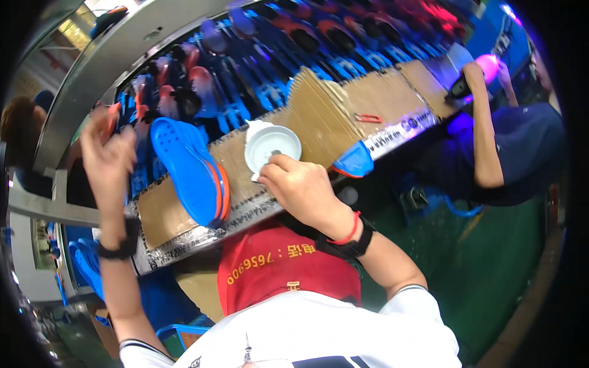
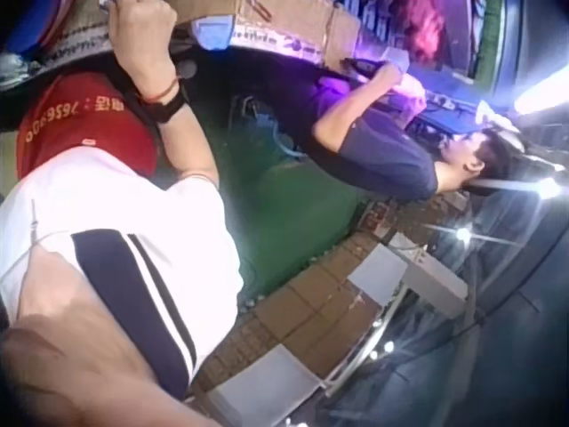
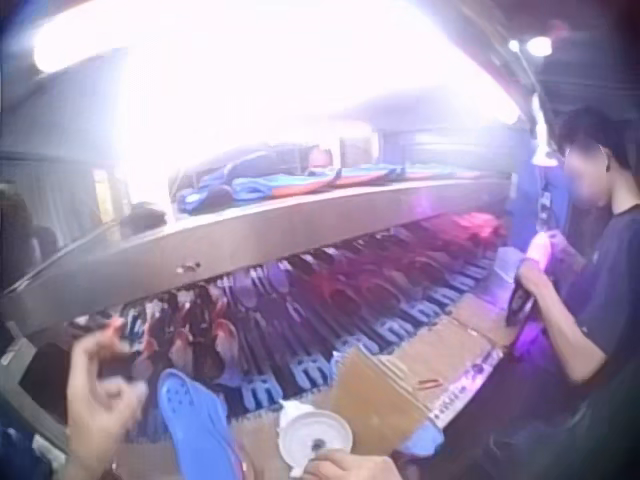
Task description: The worker is applying adhesive or sealant to the edge of blue shoe soles and placing them on a conveyor system.
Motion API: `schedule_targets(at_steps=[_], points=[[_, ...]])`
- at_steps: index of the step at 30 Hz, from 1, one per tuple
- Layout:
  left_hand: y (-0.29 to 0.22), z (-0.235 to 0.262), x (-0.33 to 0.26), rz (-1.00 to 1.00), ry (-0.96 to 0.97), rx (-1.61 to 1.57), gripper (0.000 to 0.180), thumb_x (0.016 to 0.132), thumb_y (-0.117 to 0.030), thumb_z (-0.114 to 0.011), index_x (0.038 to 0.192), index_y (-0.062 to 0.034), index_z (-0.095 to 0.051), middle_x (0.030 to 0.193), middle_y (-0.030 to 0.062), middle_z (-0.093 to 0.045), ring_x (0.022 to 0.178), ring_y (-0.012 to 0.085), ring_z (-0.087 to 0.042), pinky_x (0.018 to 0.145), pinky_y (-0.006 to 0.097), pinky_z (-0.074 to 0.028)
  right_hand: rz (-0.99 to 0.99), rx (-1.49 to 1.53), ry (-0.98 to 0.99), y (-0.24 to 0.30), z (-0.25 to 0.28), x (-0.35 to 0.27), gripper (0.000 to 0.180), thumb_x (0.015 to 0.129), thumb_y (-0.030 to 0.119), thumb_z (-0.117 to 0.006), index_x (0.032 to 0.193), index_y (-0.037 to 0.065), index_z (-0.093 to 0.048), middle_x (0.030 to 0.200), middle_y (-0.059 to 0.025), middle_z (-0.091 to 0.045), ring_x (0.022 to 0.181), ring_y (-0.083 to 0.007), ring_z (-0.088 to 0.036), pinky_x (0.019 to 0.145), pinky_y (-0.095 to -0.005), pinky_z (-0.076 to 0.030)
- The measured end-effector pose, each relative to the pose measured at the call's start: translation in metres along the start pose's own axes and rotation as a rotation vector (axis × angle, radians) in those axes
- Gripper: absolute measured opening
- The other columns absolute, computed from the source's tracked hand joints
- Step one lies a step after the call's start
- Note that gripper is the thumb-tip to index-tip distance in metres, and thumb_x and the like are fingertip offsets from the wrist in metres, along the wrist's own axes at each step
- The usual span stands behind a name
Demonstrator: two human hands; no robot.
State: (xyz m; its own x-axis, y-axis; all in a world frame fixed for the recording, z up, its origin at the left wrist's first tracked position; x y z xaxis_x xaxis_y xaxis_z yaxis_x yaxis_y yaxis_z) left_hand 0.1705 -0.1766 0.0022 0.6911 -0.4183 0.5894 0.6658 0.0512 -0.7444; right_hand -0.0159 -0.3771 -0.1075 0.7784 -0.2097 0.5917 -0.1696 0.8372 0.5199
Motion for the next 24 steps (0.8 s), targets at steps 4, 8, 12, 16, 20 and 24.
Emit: schedule_targets(at_steps=[4, 8, 12, 16, 20, 24], points=[[0.061, 0.006, -0.114, 0.359, 0.078, 0.388, 0.043, 0.085, -0.006, -0.068, 0.12, -0.002, -0.044, 0.108, 0.0067, -0.054, 0.069, 0.0056, -0.052, 0.06, 0.019, -0.041, 0.008, -0.012, 0.063, 0.004, -0.006, -0.002, 0.009, 0.079, 0.014, -0.069, 0.082, 0.006, -0.065, 0.083, -0.0074, -0.062, 0.064, -0.0275, -0.063, 0.055, -0.0354, -0.051], [0.094, 0.001, -0.175, 0.645, 0.196, 0.261, 0.041, 0.087, -0.012, -0.068, 0.118, 0.0022, -0.045, 0.086, 0.0055, -0.056, 0.067, 0.0081, -0.051, 0.061, 0.021, -0.042, 0.004, -0.012, 0.089, 0.001, -0.01, -0.005, 0.011, 0.078, 0.013, -0.071, 0.082, 0.004, -0.067, 0.087, -0.0069, -0.064, 0.065, -0.0264, -0.064, 0.056, -0.0345, -0.051], [0.085, -0.001, -0.171, 0.881, 0.148, -0.038, 0.039, 0.091, -0.017, -0.062, 0.12, 0.0021, -0.046, 0.085, 0.0052, -0.059, 0.075, 0.0107, -0.059, 0.065, 0.025, -0.05, 0.026, -0.008, 0.056, 0.001, -0.01, -0.008, 0.011, 0.079, 0.015, -0.068, 0.081, 0.005, -0.064, 0.077, -0.0083, -0.06, 0.062, -0.0286, -0.063, 0.052, -0.0368, -0.05], [0.059, 0.01, -0.156, 0.934, -0.03, -0.401, 0.036, 0.095, -0.021, -0.055, 0.122, -0.0004, -0.045, 0.107, 0.0104, -0.06, 0.09, 0.0169, -0.065, 0.072, 0.031, -0.059, 0.002, -0.028, 0.072, 0.004, -0.009, -0.009, 0.01, 0.079, 0.015, -0.069, 0.081, 0.005, -0.065, 0.077, -0.0081, -0.06, 0.062, -0.0283, -0.063, 0.052, -0.0367, -0.05], [0.032, 0.008, -0.158, 0.776, -0.224, -0.508, 0.039, 0.093, -0.018, -0.055, 0.127, -0.0013, -0.043, 0.113, 0.0117, -0.059, 0.096, 0.0184, -0.064, 0.072, 0.031, -0.059, -0.004, -0.003, 0.033, 0.005, -0.008, -0.009, 0.01, 0.079, 0.015, -0.069, 0.081, 0.007, -0.064, 0.078, -0.0074, -0.06, 0.062, -0.0279, -0.063, 0.052, -0.0367, -0.049], [0.02, -0.002, -0.156, 0.698, -0.208, -0.532, 0.048, 0.086, 0.0, -0.06, 0.129, 0.0006, -0.039, 0.118, 0.0137, -0.056, 0.105, 0.0218, -0.06, 0.086, 0.033, -0.054, 0.017, 0.1, -0.017, 0.015, -0.006, -0.005, 0.008, 0.079, 0.013, -0.07, 0.082, 0.006, -0.066, 0.084, -0.0075, -0.064, 0.064, -0.0278, -0.064, 0.054, -0.0356, -0.05]])
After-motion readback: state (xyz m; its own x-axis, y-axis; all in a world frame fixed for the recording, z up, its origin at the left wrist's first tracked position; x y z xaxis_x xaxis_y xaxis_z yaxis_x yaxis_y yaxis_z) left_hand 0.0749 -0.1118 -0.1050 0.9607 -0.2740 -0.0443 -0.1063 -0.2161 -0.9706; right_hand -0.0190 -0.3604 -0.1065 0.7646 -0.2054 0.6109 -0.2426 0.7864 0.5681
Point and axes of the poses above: each hand's wrist, its own x-axis towards the middle knuckle, its own z-axis out of the back of the hand, y = z × x, the point moved 1 cm from there along x, towards the middle knuckle
